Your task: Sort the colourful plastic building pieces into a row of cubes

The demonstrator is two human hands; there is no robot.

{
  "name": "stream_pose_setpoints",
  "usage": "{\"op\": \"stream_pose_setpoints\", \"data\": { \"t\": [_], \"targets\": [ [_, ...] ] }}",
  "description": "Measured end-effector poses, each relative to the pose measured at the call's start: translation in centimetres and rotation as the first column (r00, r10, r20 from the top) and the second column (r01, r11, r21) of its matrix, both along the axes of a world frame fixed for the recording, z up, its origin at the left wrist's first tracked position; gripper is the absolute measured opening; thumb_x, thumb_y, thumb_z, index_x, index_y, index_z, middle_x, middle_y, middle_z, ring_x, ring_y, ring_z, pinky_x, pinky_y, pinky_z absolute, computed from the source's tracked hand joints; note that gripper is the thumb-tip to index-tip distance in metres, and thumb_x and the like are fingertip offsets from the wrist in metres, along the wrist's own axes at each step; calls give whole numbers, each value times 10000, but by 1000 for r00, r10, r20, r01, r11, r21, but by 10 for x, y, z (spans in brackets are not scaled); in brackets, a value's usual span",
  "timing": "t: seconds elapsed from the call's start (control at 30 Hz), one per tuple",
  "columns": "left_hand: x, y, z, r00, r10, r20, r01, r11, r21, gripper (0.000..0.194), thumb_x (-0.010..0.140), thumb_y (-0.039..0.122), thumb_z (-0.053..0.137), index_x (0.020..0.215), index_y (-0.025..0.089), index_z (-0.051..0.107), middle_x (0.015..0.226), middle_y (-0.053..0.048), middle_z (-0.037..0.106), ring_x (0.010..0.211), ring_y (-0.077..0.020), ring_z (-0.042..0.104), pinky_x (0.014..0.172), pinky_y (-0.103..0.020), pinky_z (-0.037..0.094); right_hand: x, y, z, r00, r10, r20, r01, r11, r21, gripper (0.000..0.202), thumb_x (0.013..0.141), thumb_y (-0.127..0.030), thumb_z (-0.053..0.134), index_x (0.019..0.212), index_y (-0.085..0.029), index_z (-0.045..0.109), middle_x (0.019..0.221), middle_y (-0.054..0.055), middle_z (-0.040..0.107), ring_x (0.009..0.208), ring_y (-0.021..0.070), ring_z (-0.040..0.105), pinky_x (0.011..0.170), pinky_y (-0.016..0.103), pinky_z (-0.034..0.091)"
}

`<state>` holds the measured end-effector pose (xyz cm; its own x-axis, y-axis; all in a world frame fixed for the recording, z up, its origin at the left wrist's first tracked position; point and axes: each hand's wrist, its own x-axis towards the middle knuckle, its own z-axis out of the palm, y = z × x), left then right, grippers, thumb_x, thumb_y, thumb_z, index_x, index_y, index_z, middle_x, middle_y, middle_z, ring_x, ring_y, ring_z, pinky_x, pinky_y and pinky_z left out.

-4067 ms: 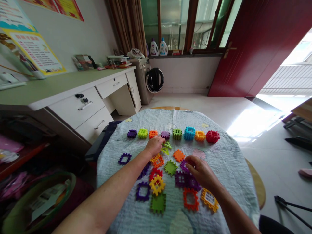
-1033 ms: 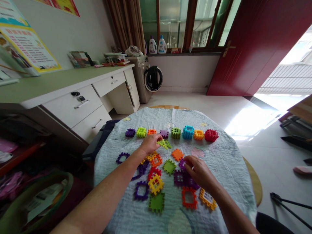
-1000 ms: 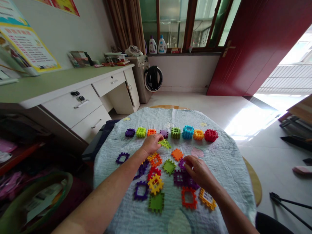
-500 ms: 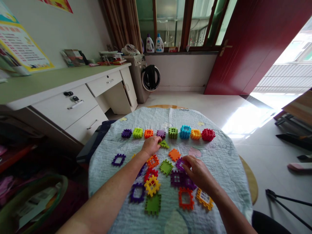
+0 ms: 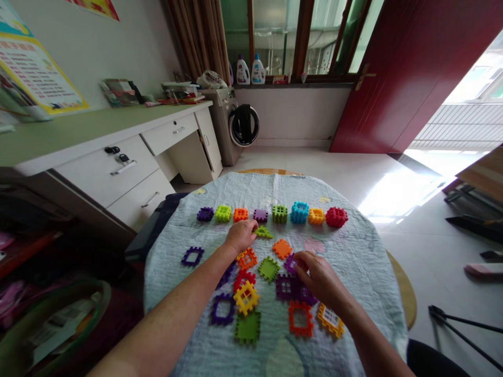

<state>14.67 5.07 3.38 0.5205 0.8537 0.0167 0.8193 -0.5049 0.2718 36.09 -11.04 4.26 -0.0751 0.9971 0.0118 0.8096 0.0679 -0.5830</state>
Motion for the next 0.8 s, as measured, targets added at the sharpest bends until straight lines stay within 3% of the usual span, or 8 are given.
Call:
{"op": "stream_pose_setpoints", "data": {
  "t": [0.5, 0.67, 0.8],
  "targets": [
    [0, 5, 1, 991, -136, 1, 136, 991, -20, 232, 720, 92, 566, 899, 206, 661, 878, -13, 717, 823, -169, 654, 744, -252, 467, 0, -2, 2, 1000, -3, 0, 3, 1000, -11, 167, 895, -237, 472, 956, -187, 618, 849, 40, 633, 759, 163, 567, 695, 276, 368],
    [-22, -10, 10, 983, -176, 58, 174, 984, 41, 210, 714, 95, 566, 873, 209, 643, 867, -12, 710, 816, -171, 642, 757, -261, 468, 2, -2, 2, 1000, -5, 1, 5, 1000, -3, 174, 894, -244, 475, 975, -190, 620, 849, 40, 633, 760, 167, 571, 695, 277, 371],
    [-52, -12, 23, 984, -127, 125, 113, 988, 107, 178, 721, 107, 569, 851, 213, 630, 849, -8, 701, 824, -170, 639, 770, -263, 472, 1, -1, -2, 1000, 18, 15, -18, 1000, 4, 176, 897, -249, 462, 948, -188, 619, 820, 37, 624, 742, 167, 569, 684, 276, 375]
  ]
}}
